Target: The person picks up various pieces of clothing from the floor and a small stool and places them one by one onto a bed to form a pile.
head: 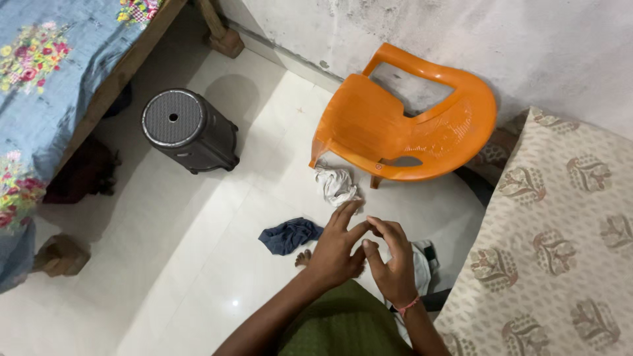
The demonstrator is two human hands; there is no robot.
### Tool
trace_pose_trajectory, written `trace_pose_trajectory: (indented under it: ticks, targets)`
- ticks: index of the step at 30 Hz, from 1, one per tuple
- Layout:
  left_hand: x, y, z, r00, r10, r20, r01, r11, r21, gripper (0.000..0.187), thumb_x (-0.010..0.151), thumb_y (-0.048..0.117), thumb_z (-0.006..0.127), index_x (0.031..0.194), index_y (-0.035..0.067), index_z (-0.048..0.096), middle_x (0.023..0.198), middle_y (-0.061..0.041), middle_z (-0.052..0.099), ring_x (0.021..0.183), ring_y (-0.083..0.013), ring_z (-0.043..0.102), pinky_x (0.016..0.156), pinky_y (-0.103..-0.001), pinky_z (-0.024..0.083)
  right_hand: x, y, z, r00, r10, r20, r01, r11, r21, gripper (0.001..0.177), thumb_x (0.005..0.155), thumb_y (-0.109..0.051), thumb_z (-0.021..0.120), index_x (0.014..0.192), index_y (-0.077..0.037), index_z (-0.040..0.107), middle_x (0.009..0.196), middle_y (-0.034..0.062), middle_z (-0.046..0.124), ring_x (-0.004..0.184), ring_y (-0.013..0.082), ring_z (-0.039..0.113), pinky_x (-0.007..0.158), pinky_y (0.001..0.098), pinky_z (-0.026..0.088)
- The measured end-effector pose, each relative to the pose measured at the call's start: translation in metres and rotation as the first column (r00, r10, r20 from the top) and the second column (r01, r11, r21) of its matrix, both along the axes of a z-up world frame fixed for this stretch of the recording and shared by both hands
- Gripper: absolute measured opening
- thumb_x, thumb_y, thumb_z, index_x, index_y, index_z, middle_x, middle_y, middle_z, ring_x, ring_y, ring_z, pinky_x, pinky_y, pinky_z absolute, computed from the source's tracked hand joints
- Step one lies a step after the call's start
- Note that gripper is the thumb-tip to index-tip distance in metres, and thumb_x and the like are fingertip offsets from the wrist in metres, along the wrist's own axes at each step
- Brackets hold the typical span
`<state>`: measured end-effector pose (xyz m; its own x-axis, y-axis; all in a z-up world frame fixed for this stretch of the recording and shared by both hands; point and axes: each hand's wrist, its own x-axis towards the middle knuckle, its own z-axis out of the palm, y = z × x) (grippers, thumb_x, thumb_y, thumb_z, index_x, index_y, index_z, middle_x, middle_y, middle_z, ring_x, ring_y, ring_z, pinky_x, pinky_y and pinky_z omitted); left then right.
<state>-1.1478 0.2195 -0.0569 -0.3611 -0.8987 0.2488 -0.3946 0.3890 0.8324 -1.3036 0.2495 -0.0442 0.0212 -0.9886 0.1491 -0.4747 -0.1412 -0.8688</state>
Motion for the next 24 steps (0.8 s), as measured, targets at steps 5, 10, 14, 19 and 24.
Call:
trace_pose_trajectory:
  ticks: [5, 10, 14, 19, 24]
  targets:
    - [0.025, -0.001, -0.005, 0.995, -0.092, -0.025, 0.092, 0.996, 0.016, 0.042, 0.083, 0.011, 0.072, 0.124, 0.005, 0.065, 0.155, -0.028, 0.04, 0.145, -0.0497, 0.036, 0.117, -0.056, 0.035, 0.028, 0.011, -0.002, 0.996, -0.069, -0.056, 0.071, 0.997, 0.028, 0.04, 0.095, -0.017, 0.066, 0.133, -0.006, 0.064, 0.12, 0.0123, 0.066, 0.111, 0.0251, 0.065, 0.097, 0.0378, 0.052]
    - [0.052, -0.003, -0.004, 0.988, -0.155, -0.021, 0.155, 0.988, -0.009, 0.039, 0.084, 0.012, 0.072, 0.122, 0.005, 0.065, 0.156, -0.028, 0.039, 0.147, -0.05, 0.034, 0.117, -0.056, 0.035, 0.053, 0.02, -0.003, 0.995, -0.094, -0.028, 0.096, 0.993, 0.066, 0.043, 0.096, -0.019, 0.064, 0.137, -0.004, 0.061, 0.123, 0.0141, 0.064, 0.115, 0.0267, 0.064, 0.096, 0.0378, 0.053]
    - [0.071, -0.004, -0.005, 0.997, -0.076, -0.016, 0.075, 0.997, -0.028, 0.038, 0.085, 0.011, 0.073, 0.122, 0.005, 0.067, 0.155, -0.027, 0.041, 0.146, -0.0492, 0.036, 0.115, -0.055, 0.036, 0.07, 0.008, -0.001, 0.996, -0.033, -0.082, 0.034, 0.999, 0.01, 0.043, 0.097, -0.019, 0.065, 0.136, -0.003, 0.061, 0.124, 0.0149, 0.065, 0.114, 0.0269, 0.065, 0.095, 0.0378, 0.052]
    - [0.084, -0.005, -0.013, 0.998, 0.045, -0.036, -0.045, 0.999, -0.003, 0.037, 0.081, 0.008, 0.074, 0.117, 0.005, 0.068, 0.153, -0.027, 0.043, 0.144, -0.0485, 0.038, 0.112, -0.054, 0.039, 0.088, -0.001, 0.003, 0.998, 0.055, -0.039, -0.053, 0.998, 0.038, 0.044, 0.097, -0.018, 0.064, 0.138, -0.003, 0.06, 0.123, 0.0139, 0.064, 0.109, 0.0248, 0.066, 0.093, 0.0358, 0.053]
    - [0.07, 0.003, -0.016, 0.995, 0.088, -0.053, -0.09, 0.996, -0.026, 0.037, 0.079, 0.002, 0.07, 0.116, 0.003, 0.067, 0.153, -0.027, 0.044, 0.143, -0.0488, 0.04, 0.114, -0.055, 0.039, 0.075, 0.004, -0.005, 0.997, 0.06, 0.042, -0.064, 0.994, 0.093, 0.046, 0.096, -0.017, 0.064, 0.14, -0.004, 0.058, 0.122, 0.0115, 0.065, 0.102, 0.0206, 0.068, 0.089, 0.0337, 0.055]
